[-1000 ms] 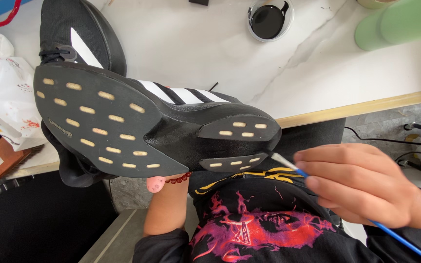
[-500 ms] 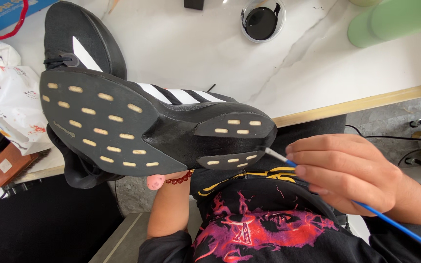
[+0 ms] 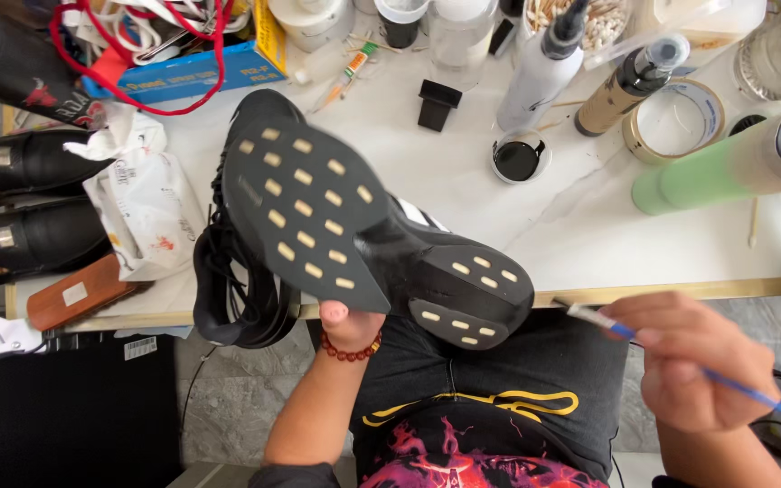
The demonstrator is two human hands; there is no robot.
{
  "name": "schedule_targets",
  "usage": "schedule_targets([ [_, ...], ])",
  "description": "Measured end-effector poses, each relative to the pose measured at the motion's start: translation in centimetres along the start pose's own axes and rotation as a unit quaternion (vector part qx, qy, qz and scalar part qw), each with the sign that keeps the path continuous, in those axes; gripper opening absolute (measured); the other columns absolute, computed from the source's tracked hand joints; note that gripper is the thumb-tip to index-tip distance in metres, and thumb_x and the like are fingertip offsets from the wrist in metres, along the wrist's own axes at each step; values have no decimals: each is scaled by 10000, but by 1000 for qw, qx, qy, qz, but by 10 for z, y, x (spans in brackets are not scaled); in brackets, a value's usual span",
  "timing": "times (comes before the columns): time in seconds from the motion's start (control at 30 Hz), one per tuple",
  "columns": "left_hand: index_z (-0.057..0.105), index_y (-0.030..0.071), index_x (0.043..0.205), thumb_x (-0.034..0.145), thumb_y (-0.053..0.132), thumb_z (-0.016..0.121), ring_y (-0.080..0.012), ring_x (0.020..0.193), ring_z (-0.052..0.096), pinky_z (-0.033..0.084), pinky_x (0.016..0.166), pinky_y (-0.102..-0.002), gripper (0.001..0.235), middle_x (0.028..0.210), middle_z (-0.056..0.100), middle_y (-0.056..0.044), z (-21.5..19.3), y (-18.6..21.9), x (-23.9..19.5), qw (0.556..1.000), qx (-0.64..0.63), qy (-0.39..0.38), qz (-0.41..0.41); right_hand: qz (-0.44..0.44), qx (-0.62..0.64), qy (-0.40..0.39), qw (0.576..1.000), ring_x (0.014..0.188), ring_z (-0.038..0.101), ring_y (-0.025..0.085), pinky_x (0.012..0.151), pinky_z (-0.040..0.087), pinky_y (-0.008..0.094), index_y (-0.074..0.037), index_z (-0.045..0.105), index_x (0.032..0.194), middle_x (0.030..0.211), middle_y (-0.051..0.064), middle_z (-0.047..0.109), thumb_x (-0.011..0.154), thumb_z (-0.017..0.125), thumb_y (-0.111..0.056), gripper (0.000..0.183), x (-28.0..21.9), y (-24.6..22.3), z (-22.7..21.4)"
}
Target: The person applies black liquid to the sole of a shoe with a brush. They dip the brush into a container and paint the recessed areas of the outsole.
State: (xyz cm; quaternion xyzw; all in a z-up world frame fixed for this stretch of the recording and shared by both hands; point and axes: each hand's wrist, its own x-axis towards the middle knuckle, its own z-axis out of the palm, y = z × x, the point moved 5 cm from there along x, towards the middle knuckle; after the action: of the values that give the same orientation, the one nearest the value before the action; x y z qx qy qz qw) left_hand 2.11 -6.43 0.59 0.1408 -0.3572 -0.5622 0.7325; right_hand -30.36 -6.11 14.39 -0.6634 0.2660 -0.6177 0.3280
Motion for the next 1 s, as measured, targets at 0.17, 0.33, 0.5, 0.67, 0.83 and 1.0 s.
schedule_targets([
  [0.17,414,40,1542,956,550,746,-227,1327,517,471,1140,-425,845,1425,498,-81,2,17,51,998,57,30,-6,29,-40,83,995,853,713,292,772,590,352,67,562,1200,1056,196,672,1212,533,-182,250,3,38,-13],
  [0.33,257,135,1632,940,563,746,-225,1384,475,440,1160,-419,950,1532,444,-88,28,35,96,992,118,46,4,10,-165,-1,986,814,699,232,763,564,317,54,565,1114,961,180,674,1204,554,-73,156,53,66,6],
  [0.5,216,132,1644,926,610,734,-254,1473,440,399,1248,-459,1006,1586,406,-96,46,44,100,989,140,50,-23,-9,-308,-94,947,783,707,241,693,530,310,31,591,1030,868,146,687,1161,636,-23,149,80,94,23],
  [0.67,203,117,1660,923,651,713,-263,1495,421,371,1255,-453,1043,1605,390,-119,50,49,102,984,163,50,-45,9,-329,-90,940,758,693,255,670,515,329,-5,597,1058,859,123,681,1154,648,-51,119,75,106,24],
  [0.83,184,124,1646,914,661,694,-263,1502,414,374,1248,-462,1041,1612,386,-115,55,46,100,988,143,36,-54,25,-361,-87,928,780,691,256,720,522,362,-29,614,1046,875,95,689,1139,641,-94,116,74,110,25],
  [1.0,206,113,1650,962,628,657,-271,1470,437,391,1229,-469,970,1581,412,-137,42,40,93,990,131,40,-42,12,-370,-96,924,817,670,269,713,507,369,-32,616,1034,895,87,674,1125,652,-100,119,73,112,32],
])
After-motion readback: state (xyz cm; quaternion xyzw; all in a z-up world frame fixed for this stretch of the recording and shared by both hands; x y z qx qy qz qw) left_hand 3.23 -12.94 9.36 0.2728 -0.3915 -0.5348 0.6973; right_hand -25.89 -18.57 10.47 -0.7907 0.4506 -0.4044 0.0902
